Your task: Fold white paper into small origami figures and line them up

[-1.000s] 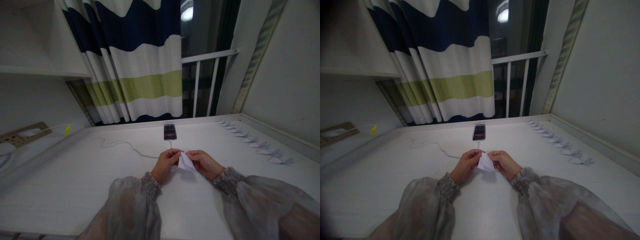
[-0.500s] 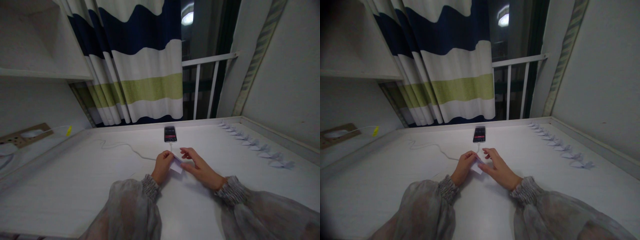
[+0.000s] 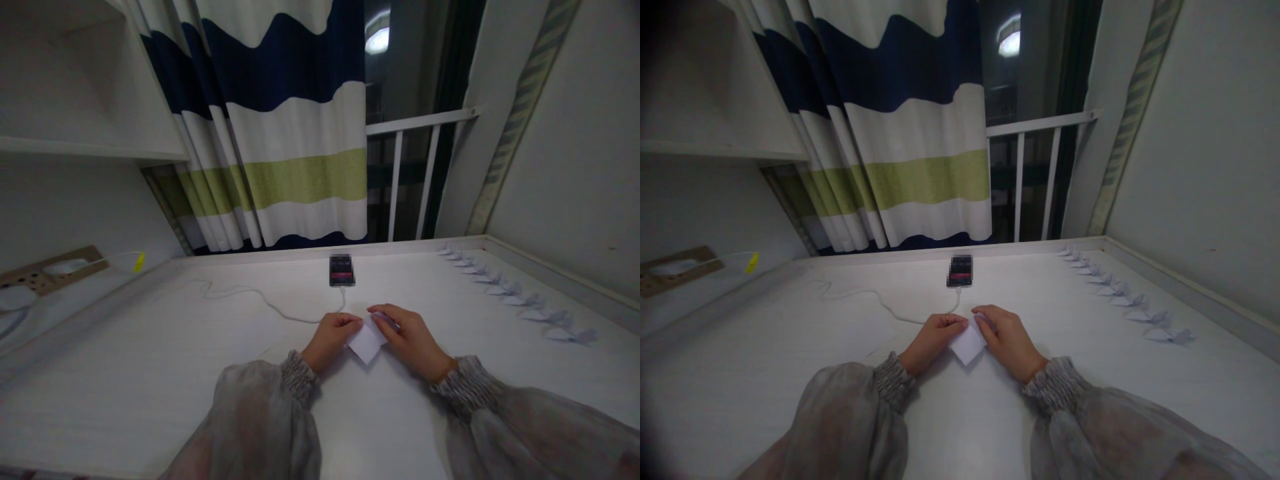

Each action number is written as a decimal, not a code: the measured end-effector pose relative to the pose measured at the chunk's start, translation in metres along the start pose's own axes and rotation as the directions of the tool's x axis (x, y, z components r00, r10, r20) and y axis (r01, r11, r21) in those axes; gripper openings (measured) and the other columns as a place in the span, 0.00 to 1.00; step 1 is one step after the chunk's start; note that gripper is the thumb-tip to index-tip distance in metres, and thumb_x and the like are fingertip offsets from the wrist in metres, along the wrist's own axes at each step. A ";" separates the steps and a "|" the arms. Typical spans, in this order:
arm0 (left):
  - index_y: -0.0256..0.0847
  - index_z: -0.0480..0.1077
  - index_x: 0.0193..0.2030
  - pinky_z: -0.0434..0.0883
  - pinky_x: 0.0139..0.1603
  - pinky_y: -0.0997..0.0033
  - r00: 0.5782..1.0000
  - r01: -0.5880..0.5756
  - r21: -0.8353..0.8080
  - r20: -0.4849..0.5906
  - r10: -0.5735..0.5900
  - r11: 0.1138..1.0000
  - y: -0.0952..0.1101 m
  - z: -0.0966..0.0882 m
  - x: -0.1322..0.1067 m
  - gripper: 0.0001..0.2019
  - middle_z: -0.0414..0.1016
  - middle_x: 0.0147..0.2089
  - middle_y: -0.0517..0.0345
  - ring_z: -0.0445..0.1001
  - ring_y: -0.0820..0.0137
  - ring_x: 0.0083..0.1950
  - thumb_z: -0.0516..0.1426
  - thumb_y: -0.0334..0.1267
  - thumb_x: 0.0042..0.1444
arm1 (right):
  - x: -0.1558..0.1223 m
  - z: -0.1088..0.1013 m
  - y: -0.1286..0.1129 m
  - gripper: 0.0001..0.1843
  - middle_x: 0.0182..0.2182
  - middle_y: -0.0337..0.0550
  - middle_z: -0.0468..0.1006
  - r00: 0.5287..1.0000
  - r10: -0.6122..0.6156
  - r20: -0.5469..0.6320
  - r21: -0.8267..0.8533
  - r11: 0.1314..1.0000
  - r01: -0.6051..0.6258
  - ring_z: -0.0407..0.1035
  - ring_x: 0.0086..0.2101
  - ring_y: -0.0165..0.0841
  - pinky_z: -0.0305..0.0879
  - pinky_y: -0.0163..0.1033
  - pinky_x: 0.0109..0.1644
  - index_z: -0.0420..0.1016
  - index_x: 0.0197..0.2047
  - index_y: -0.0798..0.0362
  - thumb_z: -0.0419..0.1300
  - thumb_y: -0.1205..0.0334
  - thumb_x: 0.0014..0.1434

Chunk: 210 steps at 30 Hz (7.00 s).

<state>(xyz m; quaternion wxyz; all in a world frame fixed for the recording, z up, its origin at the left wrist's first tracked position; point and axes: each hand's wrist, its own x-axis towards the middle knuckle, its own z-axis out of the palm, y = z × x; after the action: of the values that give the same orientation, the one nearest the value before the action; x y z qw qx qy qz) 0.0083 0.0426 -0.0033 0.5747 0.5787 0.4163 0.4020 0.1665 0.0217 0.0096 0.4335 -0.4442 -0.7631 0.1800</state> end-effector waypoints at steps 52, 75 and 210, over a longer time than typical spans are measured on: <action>0.31 0.70 0.23 0.55 0.21 0.77 0.994 0.009 -0.117 -0.105 -0.022 0.993 0.007 0.001 -0.004 0.13 0.68 0.19 0.60 0.61 0.79 0.19 0.62 0.41 0.37 | 0.008 -0.019 0.006 0.14 0.42 0.45 0.74 0.953 0.007 0.302 0.349 0.930 -0.118 0.66 0.43 0.35 0.59 0.40 0.48 0.74 0.40 0.53 0.52 0.59 0.54; 0.32 0.71 0.24 0.55 0.23 0.76 0.997 0.017 -0.117 -0.070 -0.026 0.993 0.005 0.002 -0.004 0.12 0.68 0.20 0.59 0.61 0.79 0.20 0.61 0.42 0.39 | 0.008 -0.010 0.007 0.14 0.18 0.39 0.70 0.887 0.324 0.328 0.302 0.854 -0.424 0.61 0.21 0.25 0.56 0.32 0.26 0.74 0.25 0.59 0.57 0.55 0.48; 0.34 0.72 0.23 0.58 0.21 0.78 0.969 -0.141 -0.120 -0.222 0.112 0.983 0.012 0.000 -0.008 0.09 0.69 0.19 0.61 0.61 0.80 0.19 0.62 0.38 0.36 | 0.008 -0.015 -0.011 0.14 0.19 0.36 0.68 0.932 0.335 0.136 0.431 0.827 -0.360 0.60 0.26 0.27 0.56 0.34 0.34 0.72 0.19 0.55 0.60 0.53 0.46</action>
<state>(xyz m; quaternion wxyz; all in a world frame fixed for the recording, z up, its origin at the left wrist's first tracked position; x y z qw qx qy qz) 0.0055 0.0356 0.0083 0.5374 0.5171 0.4099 0.5251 0.1714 0.0205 0.0297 0.4632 -0.4584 -0.6185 0.4390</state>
